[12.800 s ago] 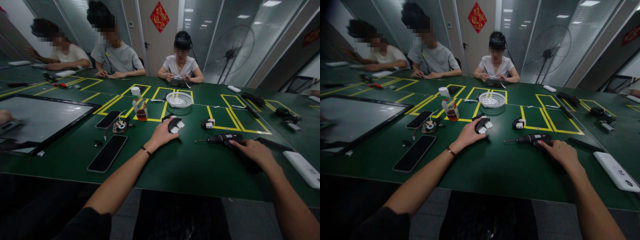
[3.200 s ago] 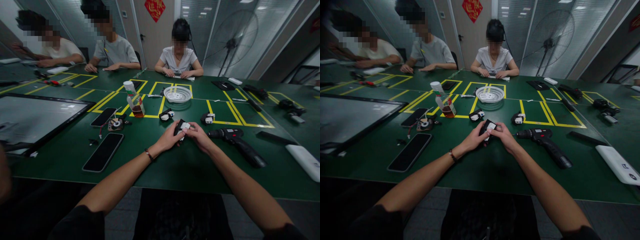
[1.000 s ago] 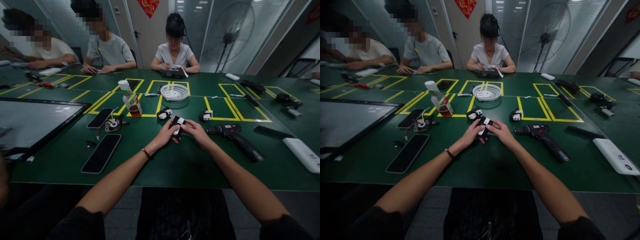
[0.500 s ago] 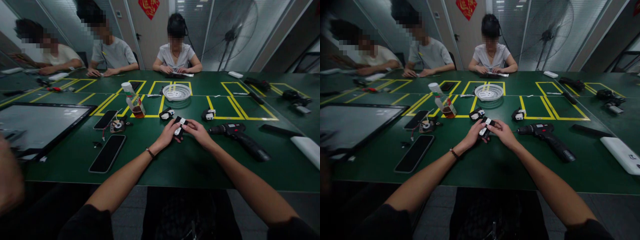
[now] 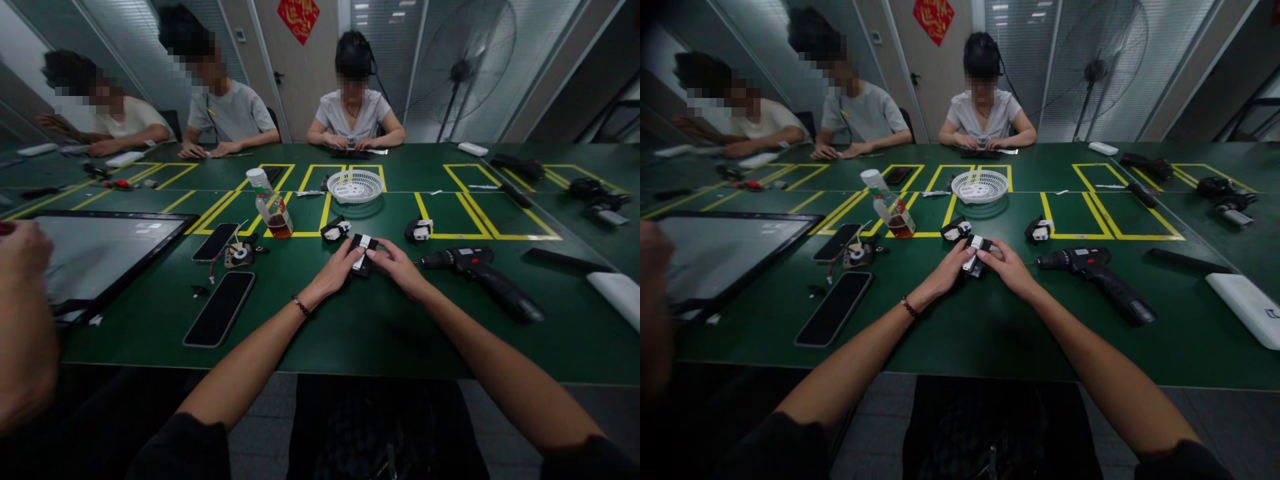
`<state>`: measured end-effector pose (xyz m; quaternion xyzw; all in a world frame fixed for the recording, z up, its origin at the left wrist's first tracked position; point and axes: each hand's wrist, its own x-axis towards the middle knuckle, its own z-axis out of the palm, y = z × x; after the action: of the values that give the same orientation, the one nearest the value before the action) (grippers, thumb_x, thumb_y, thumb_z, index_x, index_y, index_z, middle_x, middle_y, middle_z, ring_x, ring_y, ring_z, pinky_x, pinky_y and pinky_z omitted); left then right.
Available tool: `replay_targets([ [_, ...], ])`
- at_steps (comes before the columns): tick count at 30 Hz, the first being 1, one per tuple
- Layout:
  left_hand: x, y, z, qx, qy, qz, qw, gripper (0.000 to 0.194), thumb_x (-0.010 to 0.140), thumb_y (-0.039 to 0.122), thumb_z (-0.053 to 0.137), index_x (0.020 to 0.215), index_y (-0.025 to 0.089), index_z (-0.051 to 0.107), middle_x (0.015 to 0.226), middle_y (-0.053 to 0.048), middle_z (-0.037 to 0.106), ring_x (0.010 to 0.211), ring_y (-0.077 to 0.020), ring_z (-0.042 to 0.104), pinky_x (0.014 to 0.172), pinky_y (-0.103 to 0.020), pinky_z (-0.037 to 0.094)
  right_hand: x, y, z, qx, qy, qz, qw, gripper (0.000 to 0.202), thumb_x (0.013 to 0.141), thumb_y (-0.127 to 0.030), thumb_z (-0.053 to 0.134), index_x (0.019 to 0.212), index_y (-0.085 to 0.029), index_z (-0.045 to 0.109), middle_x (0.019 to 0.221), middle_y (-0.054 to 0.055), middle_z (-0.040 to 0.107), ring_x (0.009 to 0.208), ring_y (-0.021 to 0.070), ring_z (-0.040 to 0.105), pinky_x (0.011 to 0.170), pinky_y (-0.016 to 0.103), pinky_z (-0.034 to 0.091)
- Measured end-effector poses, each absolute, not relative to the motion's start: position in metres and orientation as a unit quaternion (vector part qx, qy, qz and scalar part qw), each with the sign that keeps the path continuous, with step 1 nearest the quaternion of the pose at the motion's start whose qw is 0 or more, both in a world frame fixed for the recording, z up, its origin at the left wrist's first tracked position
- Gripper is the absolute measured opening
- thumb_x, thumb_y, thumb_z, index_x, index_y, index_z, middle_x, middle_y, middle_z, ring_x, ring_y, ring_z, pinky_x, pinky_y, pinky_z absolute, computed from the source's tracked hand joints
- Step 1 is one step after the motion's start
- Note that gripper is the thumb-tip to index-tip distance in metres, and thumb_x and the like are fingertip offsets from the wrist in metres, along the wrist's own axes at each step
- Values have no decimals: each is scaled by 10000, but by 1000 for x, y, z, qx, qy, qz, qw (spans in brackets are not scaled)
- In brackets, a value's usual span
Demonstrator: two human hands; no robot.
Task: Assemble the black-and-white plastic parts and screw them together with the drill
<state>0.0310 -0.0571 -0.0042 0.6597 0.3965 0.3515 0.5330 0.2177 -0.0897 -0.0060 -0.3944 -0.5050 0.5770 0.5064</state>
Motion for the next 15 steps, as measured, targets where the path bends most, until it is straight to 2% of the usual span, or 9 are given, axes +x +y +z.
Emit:
replay_targets([
  [5,31,-54,8,683,350,356,533,498,903,464,561,1316,185,585,1198,-96,670,1102,-276,597,921,-351,463,224,-88,-3,-390,-518,565,510,477,851,-381,743,1280,-229,599,1153,68,742,1132,255,673,1111,478,432],
  [11,34,-47,6,660,361,357,553,545,871,485,618,1323,182,592,1181,-112,688,1014,-262,640,853,-348,487,230,-85,3,-412,-542,539,496,494,865,-420,719,1295,-216,590,1178,95,731,1168,271,657,1116,511,422],
  [15,46,-37,7,695,396,345,491,604,869,533,609,1353,175,566,1185,-137,684,992,-261,652,839,-364,502,251,-90,12,-474,-563,475,483,658,806,-417,773,1371,-196,519,1341,150,635,1225,290,617,1086,522,449],
])
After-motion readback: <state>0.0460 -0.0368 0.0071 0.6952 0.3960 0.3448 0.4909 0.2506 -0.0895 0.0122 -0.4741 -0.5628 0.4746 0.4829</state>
